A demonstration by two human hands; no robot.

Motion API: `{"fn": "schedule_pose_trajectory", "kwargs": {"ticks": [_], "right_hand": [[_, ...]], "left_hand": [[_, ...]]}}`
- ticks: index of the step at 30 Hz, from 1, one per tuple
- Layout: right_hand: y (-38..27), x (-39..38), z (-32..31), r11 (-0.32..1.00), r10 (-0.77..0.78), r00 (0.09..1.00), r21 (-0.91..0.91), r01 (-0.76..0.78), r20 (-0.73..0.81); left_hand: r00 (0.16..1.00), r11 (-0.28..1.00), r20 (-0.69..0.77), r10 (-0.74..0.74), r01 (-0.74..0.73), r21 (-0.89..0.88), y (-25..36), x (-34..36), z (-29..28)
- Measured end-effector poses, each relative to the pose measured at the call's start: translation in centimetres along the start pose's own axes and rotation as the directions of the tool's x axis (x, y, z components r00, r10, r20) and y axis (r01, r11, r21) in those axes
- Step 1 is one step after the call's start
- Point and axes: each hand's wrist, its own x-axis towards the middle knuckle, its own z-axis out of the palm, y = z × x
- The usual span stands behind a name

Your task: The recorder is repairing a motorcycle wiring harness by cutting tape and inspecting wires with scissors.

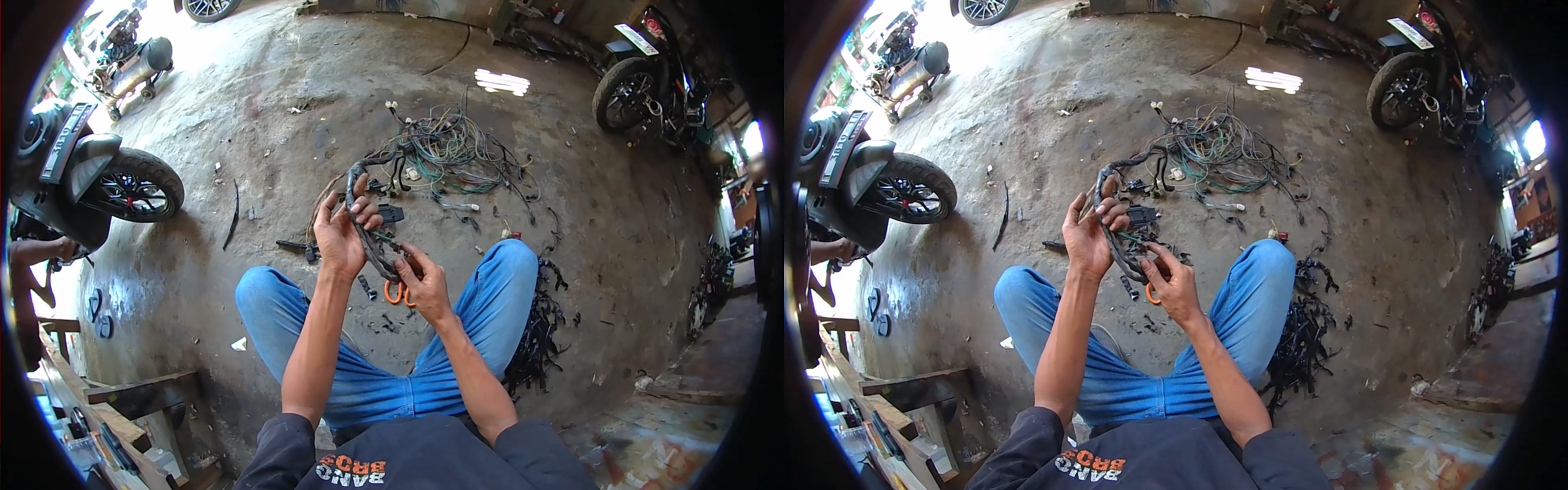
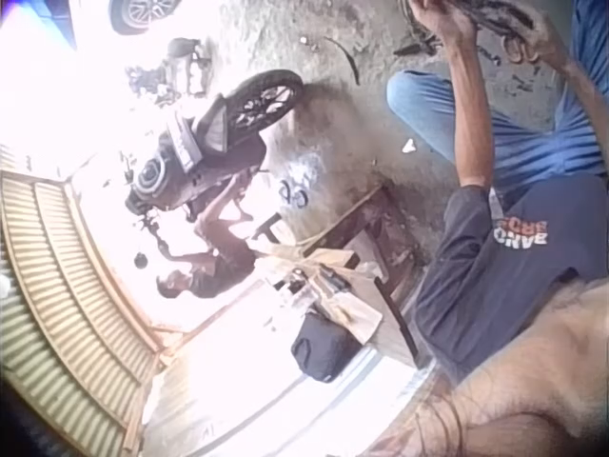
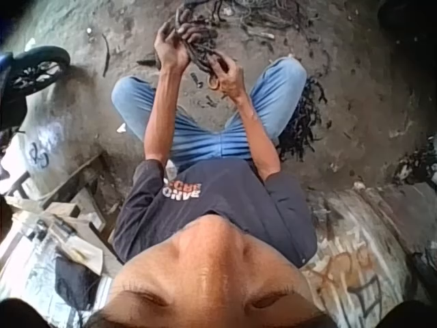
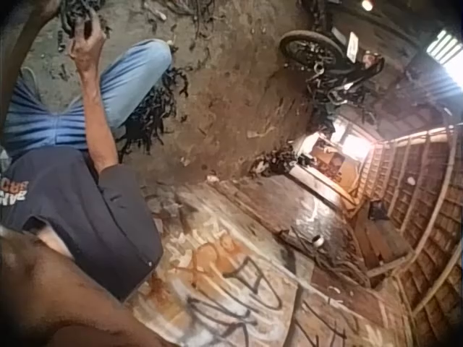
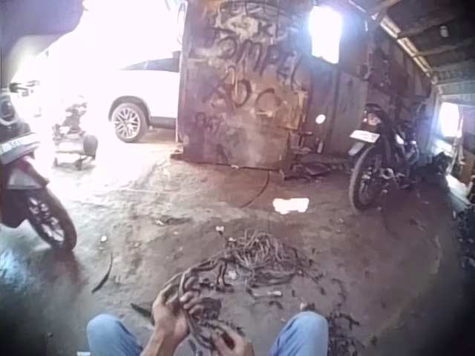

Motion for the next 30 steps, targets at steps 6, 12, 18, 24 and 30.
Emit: {"fn": "schedule_pose_trajectory", "kwargs": {"ticks": [6, 12, 18, 24, 30], "right_hand": [[-1.3, -0.2, -0.4, 0.986, -0.105, 0.993, -0.128, 0.111, 0.052], [-0.9, -0.1, -0.1, 0.952, -0.294, 0.956, -0.085, 0.294, 0.006], [-1.1, 0.2, -1.5, 0.918, -0.392, 0.905, -0.140, 0.372, -0.168], [-2.4, 0.8, -3.4, 0.851, -0.474, 0.869, -0.328, 0.410, -0.143], [-3.1, 1.2, -3.8, 0.830, -0.494, 0.860, -0.366, 0.421, -0.130]], "left_hand": [[0.986, 0.987, -0.151, 0.073, -0.050, 0.151, -0.6, -0.1, 0.2], [0.964, 0.930, -0.259, 0.052, 0.048, 0.365, -0.8, 0.3, -1.2], [0.970, 0.634, -0.242, -0.016, 0.197, 0.748, -1.3, 0.0, -1.1], [0.943, 0.112, -0.312, -0.114, 0.324, 0.939, -0.9, -1.0, -0.1], [0.931, 0.215, -0.363, -0.042, 0.363, 0.907, -1.9, -1.4, 0.3]]}}
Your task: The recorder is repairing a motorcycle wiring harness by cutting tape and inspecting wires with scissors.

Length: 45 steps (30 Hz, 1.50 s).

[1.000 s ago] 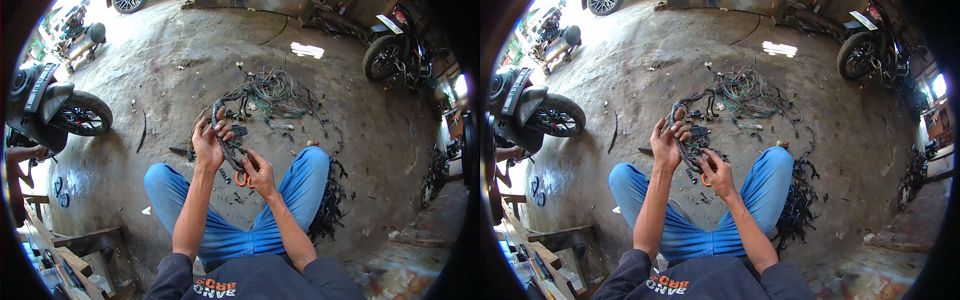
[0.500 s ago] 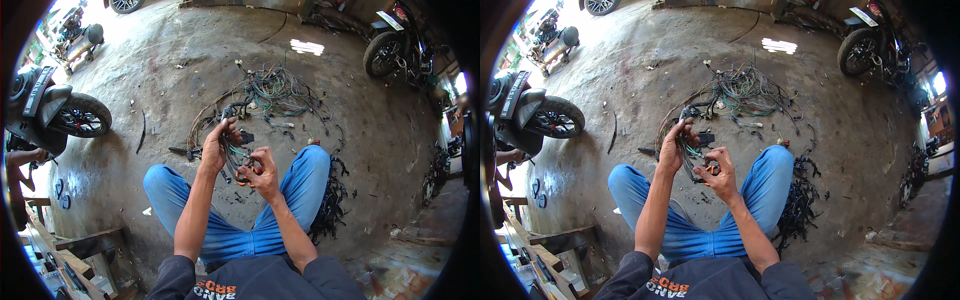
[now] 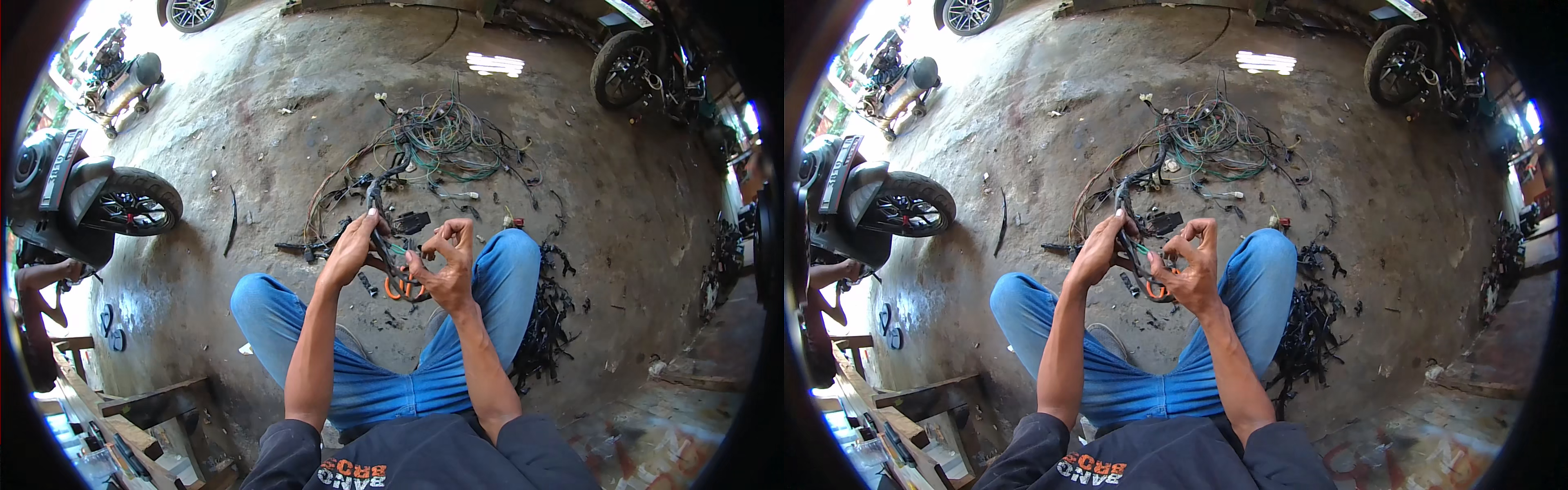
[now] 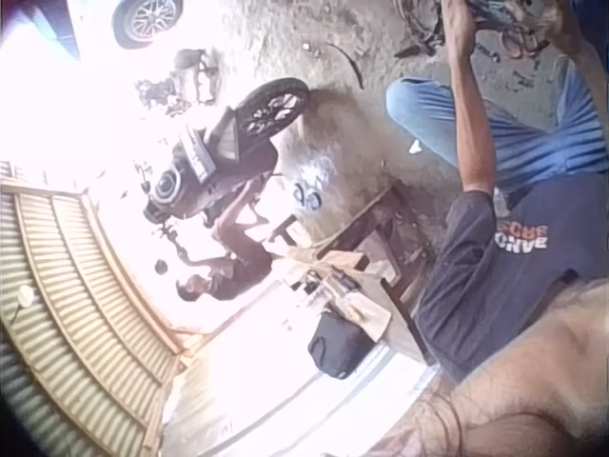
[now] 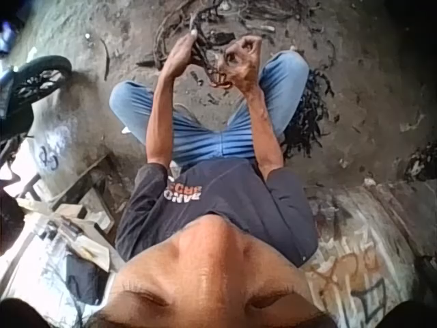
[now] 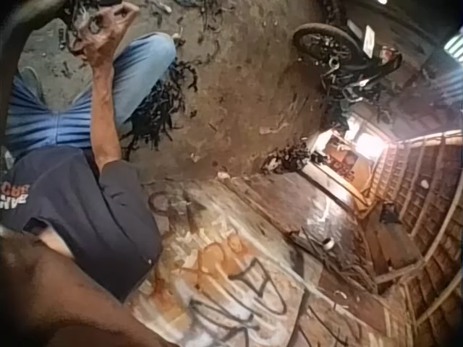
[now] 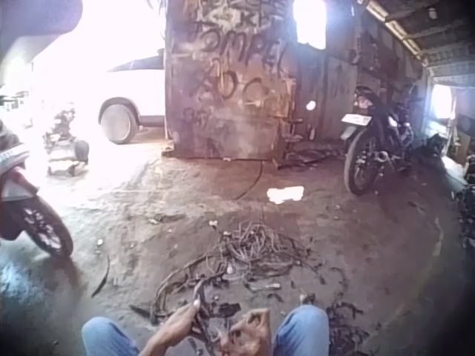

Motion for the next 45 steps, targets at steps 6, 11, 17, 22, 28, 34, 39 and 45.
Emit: {"fn": "schedule_pose_trajectory", "kwargs": {"ticks": [6, 11, 17, 22, 28, 34, 39, 45], "right_hand": [[1.8, 0.5, -0.5, 0.997, 0.070, 0.997, -0.020, -0.071, -0.039], [2.3, -0.2, 0.0, 0.944, 0.307, 0.951, 0.116, -0.308, 0.030], [12.3, -6.0, 5.6, 0.732, 0.660, 0.721, 0.397, -0.554, -0.211], [15.5, -10.9, 11.9, 0.367, 0.876, 0.393, -0.143, -0.919, -0.278], [13.8, -12.8, 13.8, 0.313, 0.754, 0.616, -0.699, -0.643, -0.228], [16.0, -13.2, 13.0, 0.313, 0.794, 0.572, -0.666, -0.677, -0.208], [16.0, -13.1, 13.2, 0.291, 0.857, 0.478, -0.581, -0.760, -0.195], [11.8, -10.4, 10.3, -0.001, 0.815, 0.299, 0.516, -0.857, 0.497]], "left_hand": [[1.000, 1.000, 0.003, 0.022, -0.022, 0.014, -0.9, 0.7, -0.9], [0.989, 0.991, -0.068, 0.133, -0.130, 0.040, -0.8, 0.8, -0.7], [0.910, 0.923, -0.238, 0.338, -0.272, 0.271, -3.4, 3.3, -3.2], [0.604, 0.478, -0.273, 0.748, -0.207, 0.853, -2.7, 3.0, -2.2], [0.767, 0.729, -0.374, 0.522, -0.173, 0.662, -1.5, 2.1, -1.2], [0.798, 0.891, -0.410, 0.442, -0.336, 0.306, -2.0, 3.2, -0.2], [0.697, 0.790, -0.398, 0.597, -0.423, 0.443, -2.3, 3.3, -0.6], [0.773, 0.874, -0.438, 0.459, -0.304, 0.379, -3.3, 3.8, -1.6]]}}
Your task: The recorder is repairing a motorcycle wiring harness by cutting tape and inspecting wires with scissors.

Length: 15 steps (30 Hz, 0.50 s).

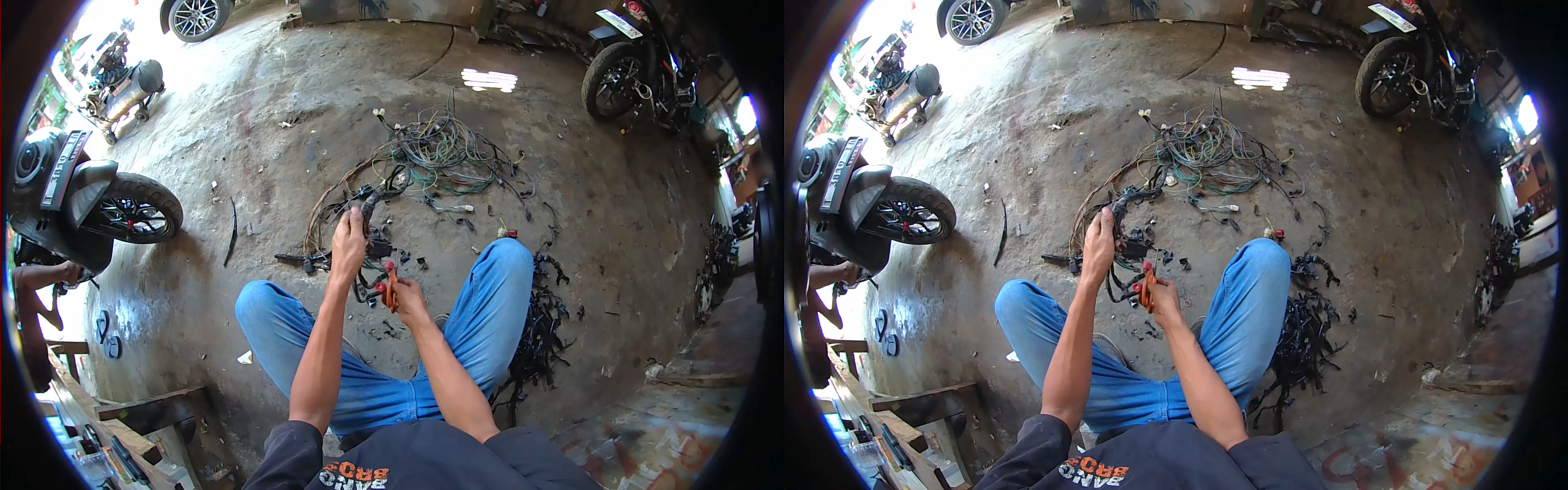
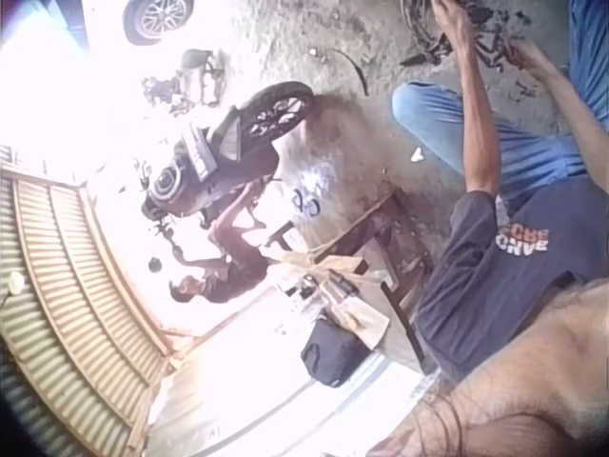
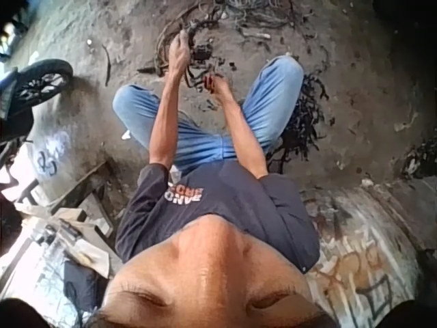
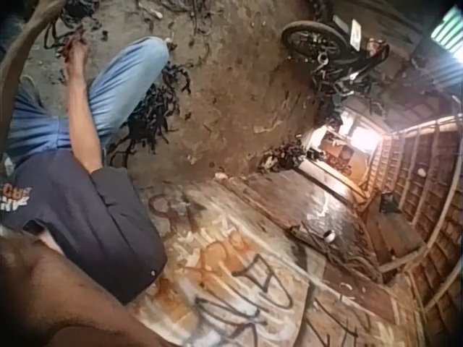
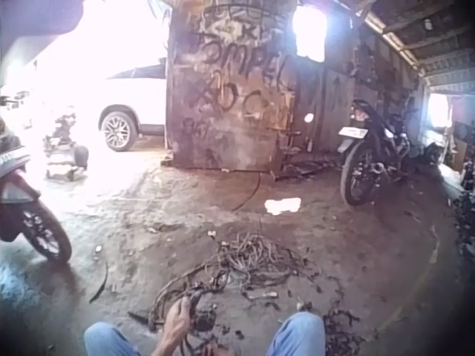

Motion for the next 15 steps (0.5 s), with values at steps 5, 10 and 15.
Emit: {"fn": "schedule_pose_trajectory", "kwargs": {"ticks": [5, 10, 15], "right_hand": [[-5.7, -8.9, 2.0, 0.990, -0.111, 0.979, -0.107, 0.094, -0.169], [-7.3, -13.9, 2.0, 0.954, -0.270, 0.939, -0.071, 0.291, 0.214], [-8.3, -16.0, 4.9, 0.891, -0.243, 0.860, -0.246, 0.381, 0.450]], "left_hand": [[0.909, 0.828, 0.380, -0.168, 0.340, -0.446, 1.2, -0.4, -0.5], [0.889, 0.785, 0.441, -0.126, 0.361, -0.503, 2.3, -1.1, -0.2], [0.860, 0.658, 0.503, -0.092, 0.431, -0.617, 2.8, -2.4, 0.2]]}}
